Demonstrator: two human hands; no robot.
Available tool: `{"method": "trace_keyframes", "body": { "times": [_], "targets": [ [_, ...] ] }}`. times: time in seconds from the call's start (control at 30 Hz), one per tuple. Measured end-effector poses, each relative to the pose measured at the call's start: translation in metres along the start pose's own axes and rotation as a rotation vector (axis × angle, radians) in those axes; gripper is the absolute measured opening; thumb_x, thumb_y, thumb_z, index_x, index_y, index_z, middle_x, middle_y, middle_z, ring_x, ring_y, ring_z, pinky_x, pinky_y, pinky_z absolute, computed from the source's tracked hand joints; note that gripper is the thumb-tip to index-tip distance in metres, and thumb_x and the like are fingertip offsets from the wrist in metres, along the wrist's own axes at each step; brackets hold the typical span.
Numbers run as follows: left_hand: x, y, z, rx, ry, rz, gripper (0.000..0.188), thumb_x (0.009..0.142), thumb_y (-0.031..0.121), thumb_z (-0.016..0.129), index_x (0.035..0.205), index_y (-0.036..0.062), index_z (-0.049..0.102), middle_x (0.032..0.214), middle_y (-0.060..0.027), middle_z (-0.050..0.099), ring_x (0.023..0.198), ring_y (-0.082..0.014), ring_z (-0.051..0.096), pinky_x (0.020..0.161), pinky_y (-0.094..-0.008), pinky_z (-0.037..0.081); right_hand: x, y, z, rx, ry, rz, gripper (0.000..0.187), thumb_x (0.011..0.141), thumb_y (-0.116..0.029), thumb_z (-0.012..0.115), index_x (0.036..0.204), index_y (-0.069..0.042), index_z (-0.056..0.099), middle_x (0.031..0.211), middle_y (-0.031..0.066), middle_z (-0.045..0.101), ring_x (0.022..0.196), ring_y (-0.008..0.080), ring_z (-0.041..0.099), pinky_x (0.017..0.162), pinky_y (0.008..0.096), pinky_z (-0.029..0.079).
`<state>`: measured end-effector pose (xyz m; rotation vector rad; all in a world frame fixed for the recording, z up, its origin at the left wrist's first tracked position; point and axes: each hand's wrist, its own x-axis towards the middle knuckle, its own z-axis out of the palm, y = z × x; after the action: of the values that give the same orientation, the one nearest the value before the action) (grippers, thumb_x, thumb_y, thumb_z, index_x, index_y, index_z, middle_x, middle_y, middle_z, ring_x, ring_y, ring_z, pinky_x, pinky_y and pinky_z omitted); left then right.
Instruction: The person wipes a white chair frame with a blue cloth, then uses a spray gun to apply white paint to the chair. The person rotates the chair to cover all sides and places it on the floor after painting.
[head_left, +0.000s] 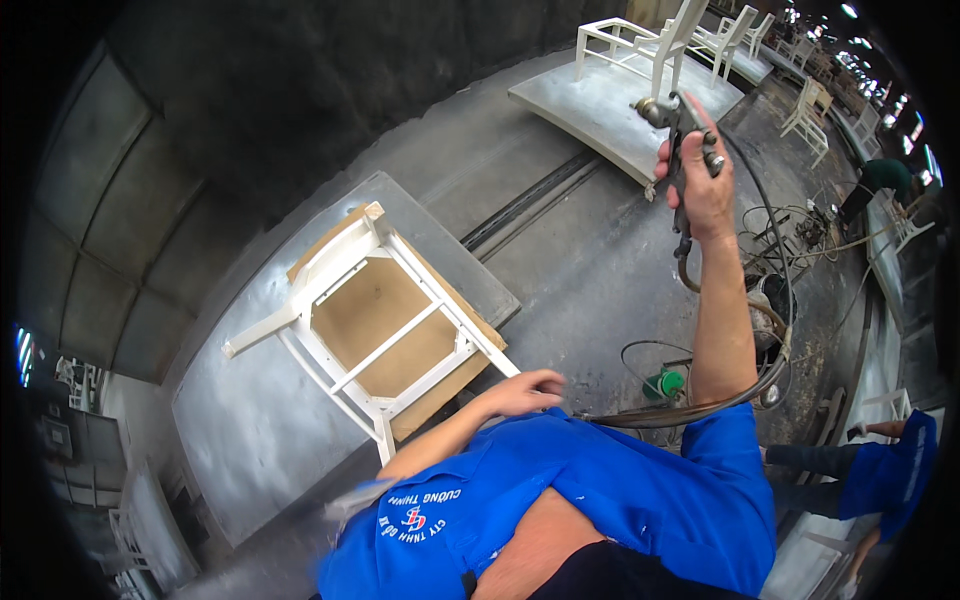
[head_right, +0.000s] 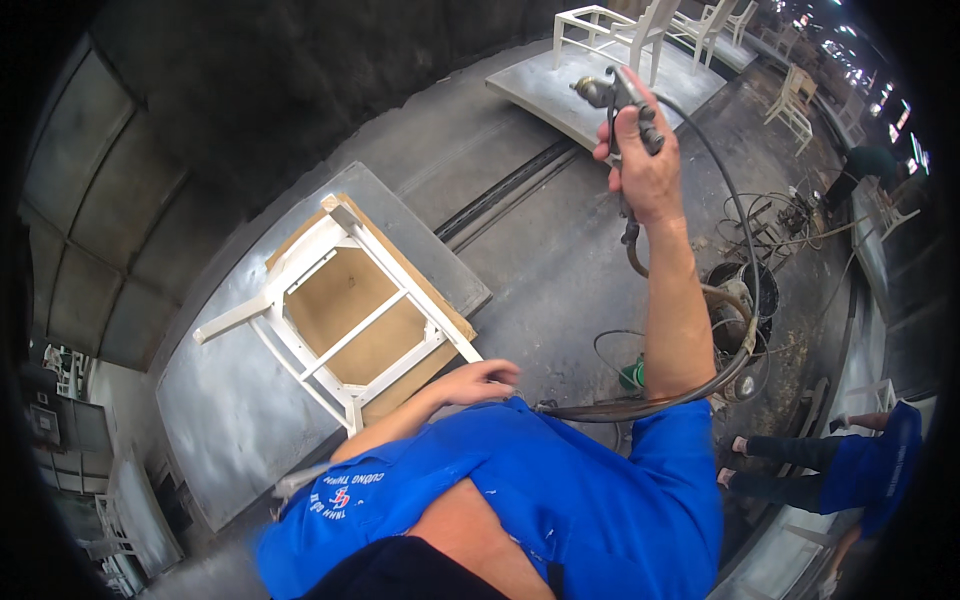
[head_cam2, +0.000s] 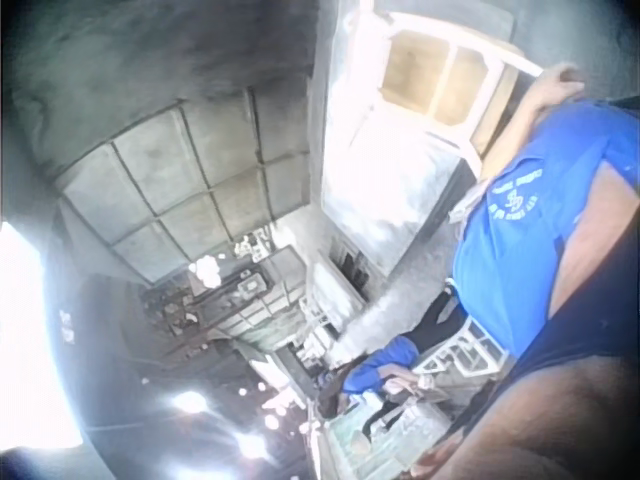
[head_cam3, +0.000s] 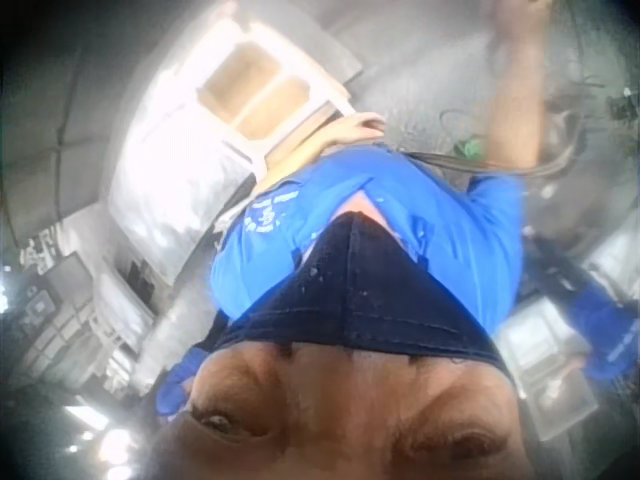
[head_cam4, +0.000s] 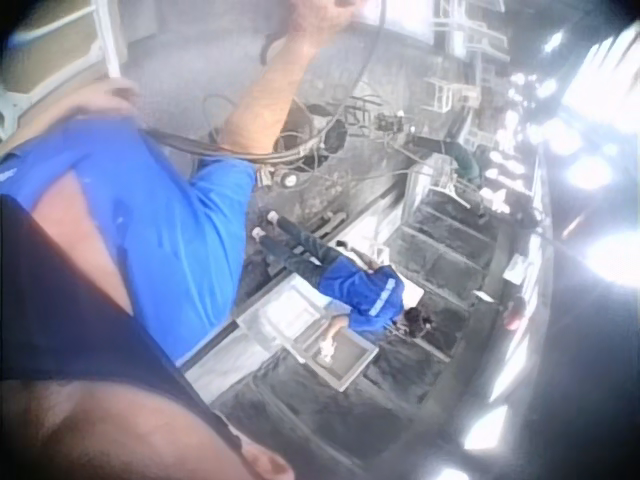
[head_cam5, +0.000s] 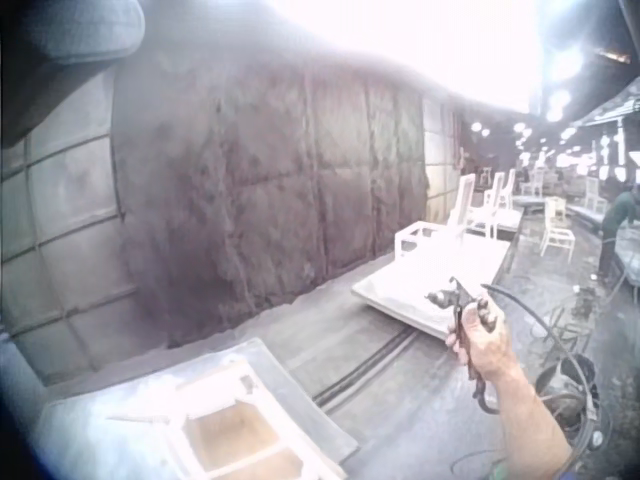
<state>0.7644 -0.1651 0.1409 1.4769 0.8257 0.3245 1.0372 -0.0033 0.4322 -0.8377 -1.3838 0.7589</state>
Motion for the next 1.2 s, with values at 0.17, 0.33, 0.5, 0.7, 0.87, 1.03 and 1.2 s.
{"method": "trace_keyframes", "body": {
  "times": [0.17, 0.33, 0.5, 0.7, 0.87, 1.03, 1.2],
  "targets": [
    [-0.105, -0.107, -0.021, -0.312, 0.877, -0.311, 0.037, 0.097, 0.019, 0.070, 0.129, 0.0037, 0.064, 0.110, -0.0124, 0.072, 0.092, -0.0186, 0.068, 0.078, -0.0327, 0.055, 0.025, -0.034, -0.010, -0.064, 0.031, -0.057, 0.068, 0.102, -0.053, 0.058, 0.155, -0.012, 0.045, 0.087, 0.0030, 0.063, 0.073, 0.0084, 0.063, 0.045, 0.0192, 0.044],
    [-0.176, -0.146, -0.017, -0.466, 1.319, -0.448, 0.028, 0.096, 0.016, 0.066, 0.118, -0.0005, 0.066, 0.099, -0.0108, 0.072, 0.082, -0.0150, 0.066, 0.069, -0.0278, 0.053, 0.040, -0.044, -0.012, -0.111, 0.040, -0.097, 0.065, 0.103, -0.053, 0.057, 0.154, -0.013, 0.047, 0.088, 0.0031, 0.064, 0.074, 0.0075, 0.063, 0.046, 0.0191, 0.045],
    [-0.177, -0.139, -0.008, -0.472, 1.404, -0.405, 0.026, 0.098, 0.017, 0.065, 0.117, -0.0009, 0.065, 0.096, -0.0095, 0.071, 0.080, -0.0125, 0.064, 0.065, -0.0260, 0.050, 0.045, -0.052, -0.009, -0.118, 0.048, -0.084, 0.062, 0.104, -0.050, 0.057, 0.153, -0.014, 0.047, 0.089, 0.0029, 0.065, 0.074, 0.0069, 0.064, 0.046, 0.0186, 0.045],
    [-0.173, -0.119, -0.018, -0.263, 1.325, -0.354, 0.029, 0.097, 0.018, 0.068, 0.118, -0.0009, 0.067, 0.100, -0.0092, 0.072, 0.092, -0.0169, 0.066, 0.079, -0.0317, 0.053, 0.051, -0.038, -0.023, -0.049, 0.013, -0.152, 0.051, 0.105, -0.044, 0.059, 0.150, -0.020, 0.054, 0.088, 0.0016, 0.064, 0.071, 0.0070, 0.062, 0.044, 0.0184, 0.044],
    [-0.251, -0.076, -0.082, -0.052, 1.559, -0.319, 0.036, 0.099, 0.025, 0.066, 0.124, -0.0009, 0.068, 0.116, -0.0142, 0.074, 0.111, -0.0205, 0.068, 0.096, -0.0364, 0.052, 0.034, -0.010, -0.045, -0.235, 0.116, 0.178, 0.049, 0.107, -0.042, 0.056, 0.146, -0.013, 0.054, 0.098, 0.0041, 0.067, 0.079, 0.0081, 0.064, 0.048, 0.0186, 0.048],
    [-0.373, 0.016, -0.148, 0.412, 1.975, -0.157, 0.032, 0.099, 0.022, 0.067, 0.122, 0.0000, 0.069, 0.116, -0.0134, 0.074, 0.108, -0.0195, 0.068, 0.096, -0.0333, 0.052, -0.060, 0.018, -0.039, -0.281, -0.199, 0.190, 0.072, 0.104, -0.059, 0.050, 0.157, -0.011, 0.040, 0.096, 0.0040, 0.061, 0.077, 0.0088, 0.061, 0.047, 0.0178, 0.045],
    [-0.425, 0.091, -0.198, 0.656, 1.956, -0.190, 0.035, 0.098, 0.025, 0.069, 0.126, 0.0041, 0.070, 0.116, -0.0111, 0.075, 0.106, -0.0210, 0.070, 0.093, -0.0348, 0.054, -0.159, 0.028, 0.019, -0.269, -0.205, 0.426, 0.078, 0.100, -0.064, 0.052, 0.158, -0.014, 0.040, 0.094, 0.0037, 0.060, 0.075, 0.0091, 0.061, 0.047, 0.0191, 0.044]
  ]
}}
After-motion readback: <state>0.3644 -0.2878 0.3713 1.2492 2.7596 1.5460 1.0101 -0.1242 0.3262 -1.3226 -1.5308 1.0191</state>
